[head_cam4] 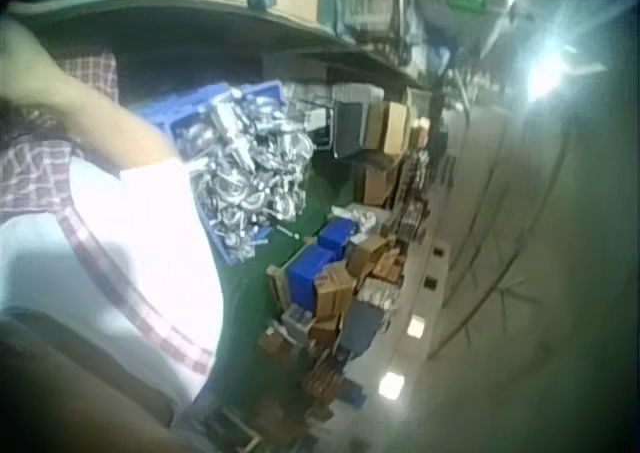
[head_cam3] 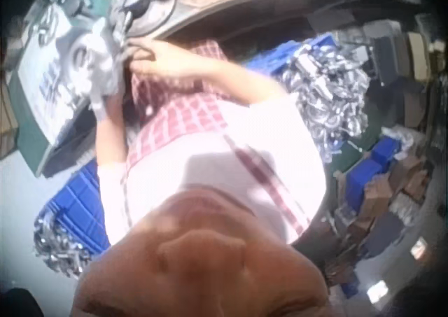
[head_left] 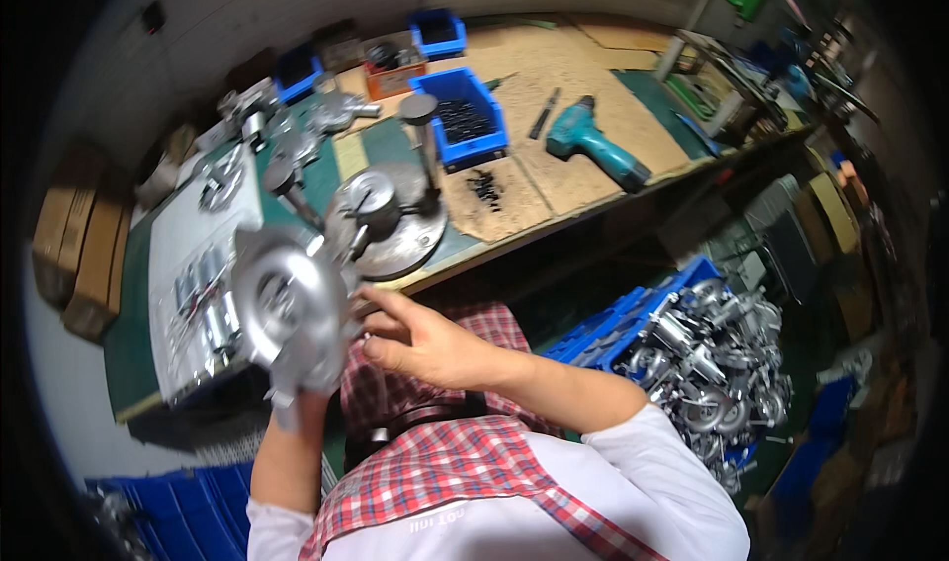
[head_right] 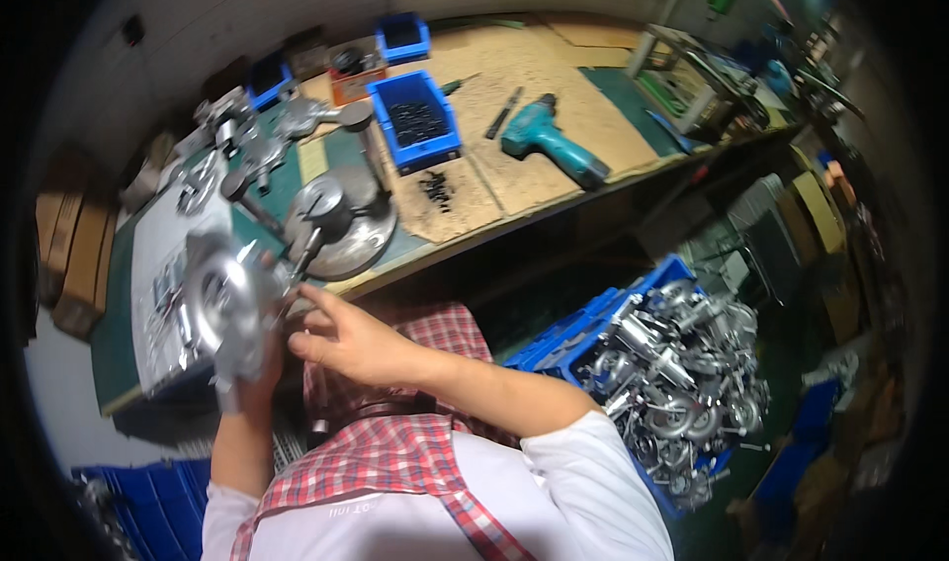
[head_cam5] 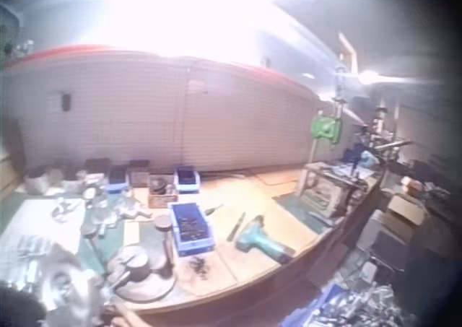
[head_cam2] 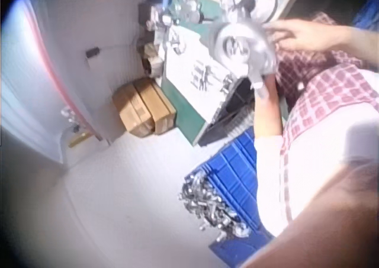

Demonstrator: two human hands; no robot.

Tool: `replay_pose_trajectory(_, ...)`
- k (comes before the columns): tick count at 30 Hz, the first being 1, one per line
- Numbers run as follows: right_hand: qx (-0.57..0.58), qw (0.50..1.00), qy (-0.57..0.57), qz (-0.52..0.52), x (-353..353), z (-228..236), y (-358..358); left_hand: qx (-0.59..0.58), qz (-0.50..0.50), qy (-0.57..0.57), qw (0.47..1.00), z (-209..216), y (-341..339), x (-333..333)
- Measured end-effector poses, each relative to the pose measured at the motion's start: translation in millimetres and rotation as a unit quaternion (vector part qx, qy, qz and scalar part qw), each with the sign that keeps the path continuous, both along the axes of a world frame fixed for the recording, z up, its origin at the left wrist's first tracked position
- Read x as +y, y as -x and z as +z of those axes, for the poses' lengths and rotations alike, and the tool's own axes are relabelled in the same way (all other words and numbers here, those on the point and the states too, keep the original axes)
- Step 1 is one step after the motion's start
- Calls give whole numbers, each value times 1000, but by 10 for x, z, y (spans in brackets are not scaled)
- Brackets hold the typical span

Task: The person assembles small mechanical components on a workbench, attaching cylindrical motors to a circular metal housing and securing them with screws using a cordless drill. The person repeatedly picks parts from a blue bin, aligns them, and fastens them before placing the assembled unit aside.

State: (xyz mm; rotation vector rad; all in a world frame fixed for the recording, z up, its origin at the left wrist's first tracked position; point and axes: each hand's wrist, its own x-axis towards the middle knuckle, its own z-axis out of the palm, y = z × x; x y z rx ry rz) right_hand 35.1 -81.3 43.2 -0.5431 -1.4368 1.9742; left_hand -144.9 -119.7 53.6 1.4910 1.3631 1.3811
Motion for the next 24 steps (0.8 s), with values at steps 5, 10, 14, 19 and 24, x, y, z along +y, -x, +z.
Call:
replay_pose_trajectory(5, -28, 994, 84, -69, 299, 2, 82, 209, 84, -102, 969, -188, 24, 559)
replay_pose_trajectory(10, -203, 892, -314, -255, 1016, -196, 83, 137, 58, -222, 963, -269, 196, 1416)
replay_pose_trajectory(14, -283, 843, -374, -265, 1326, -204, 101, 119, 15, -229, 966, -346, 316, 1709)
replay_pose_trajectory(19, -386, 793, -406, -237, 1379, -103, 59, 124, -8, -148, 981, -546, 406, 1765)
replay_pose_trajectory(24, -427, 509, -635, -394, 1149, -76, 66, 51, 26, -146, 988, -479, 217, 1706)
